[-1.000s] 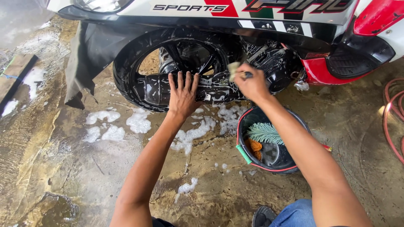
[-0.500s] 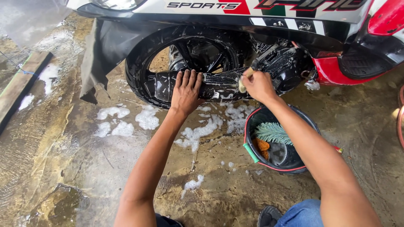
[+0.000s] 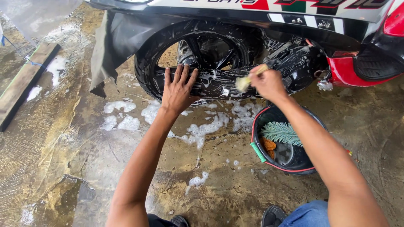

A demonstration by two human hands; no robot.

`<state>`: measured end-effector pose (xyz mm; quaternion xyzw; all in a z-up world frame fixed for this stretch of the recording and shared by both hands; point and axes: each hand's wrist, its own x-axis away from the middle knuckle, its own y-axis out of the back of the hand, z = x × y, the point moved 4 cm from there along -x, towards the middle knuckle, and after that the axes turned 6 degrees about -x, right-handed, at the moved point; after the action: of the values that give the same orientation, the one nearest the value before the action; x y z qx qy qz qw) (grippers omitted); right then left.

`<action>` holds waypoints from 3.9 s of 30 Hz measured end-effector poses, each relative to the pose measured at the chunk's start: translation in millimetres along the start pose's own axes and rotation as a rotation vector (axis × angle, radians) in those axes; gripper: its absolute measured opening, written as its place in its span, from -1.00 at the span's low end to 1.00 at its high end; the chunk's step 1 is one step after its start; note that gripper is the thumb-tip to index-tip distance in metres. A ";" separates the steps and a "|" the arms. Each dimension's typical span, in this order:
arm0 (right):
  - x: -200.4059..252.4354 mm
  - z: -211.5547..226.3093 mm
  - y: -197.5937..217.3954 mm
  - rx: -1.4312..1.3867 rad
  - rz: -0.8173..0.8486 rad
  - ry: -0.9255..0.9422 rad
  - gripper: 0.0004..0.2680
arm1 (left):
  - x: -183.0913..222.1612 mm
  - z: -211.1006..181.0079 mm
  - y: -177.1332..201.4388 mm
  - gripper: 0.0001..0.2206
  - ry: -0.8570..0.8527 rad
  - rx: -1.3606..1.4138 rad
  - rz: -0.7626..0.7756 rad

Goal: The person scrubs the rear wheel and chain of a red and white motorcycle using a sponge and soapy water. They then clean the floorboard and front wheel area using a brush and sponge, dipping the tools into a bucket of water as needed.

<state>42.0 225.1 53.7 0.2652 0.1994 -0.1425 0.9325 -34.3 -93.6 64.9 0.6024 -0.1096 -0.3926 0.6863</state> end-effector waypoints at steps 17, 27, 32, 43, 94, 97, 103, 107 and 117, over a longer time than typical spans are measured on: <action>-33.4 61.9 -70.0 -0.005 0.121 0.103 -0.86 | 7.8 17.4 -15.7 -0.05 0.013 0.260 -0.164; -32.6 69.1 -93.5 -0.064 0.162 0.089 -0.87 | 3.3 14.2 -24.1 -0.05 0.070 0.229 -0.155; -35.5 85.5 -122.8 -0.073 0.194 0.165 -0.87 | 5.4 15.4 -21.3 -0.07 0.056 0.215 -0.157; -9.5 51.0 -40.5 0.070 0.136 0.075 -0.85 | -0.3 7.5 -25.9 -0.10 0.079 0.149 -0.099; -21.8 47.3 -85.8 0.044 0.134 0.244 -0.85 | 4.6 7.5 -15.3 -0.04 0.126 0.217 -0.141; -20.8 47.8 -82.8 0.283 0.075 0.301 -0.86 | 1.2 2.2 -19.8 -0.05 0.125 0.148 -0.093; -2.7 55.9 -114.9 0.068 -0.006 0.292 -0.87 | -3.7 -10.0 -20.4 -0.07 0.094 0.027 -0.071; 16.8 20.3 -91.4 0.062 -0.230 0.305 -0.87 | -1.5 -10.0 -19.9 -0.10 0.039 0.001 -0.120; 43.0 14.1 -139.2 0.077 -0.232 0.437 -0.84 | -3.3 -10.8 -24.4 -0.10 -0.012 0.021 -0.159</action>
<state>32.2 96.5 -15.4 0.3004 0.4199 -0.1953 0.8338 -39.7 -82.6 41.1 0.6139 -0.0696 -0.4485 0.6458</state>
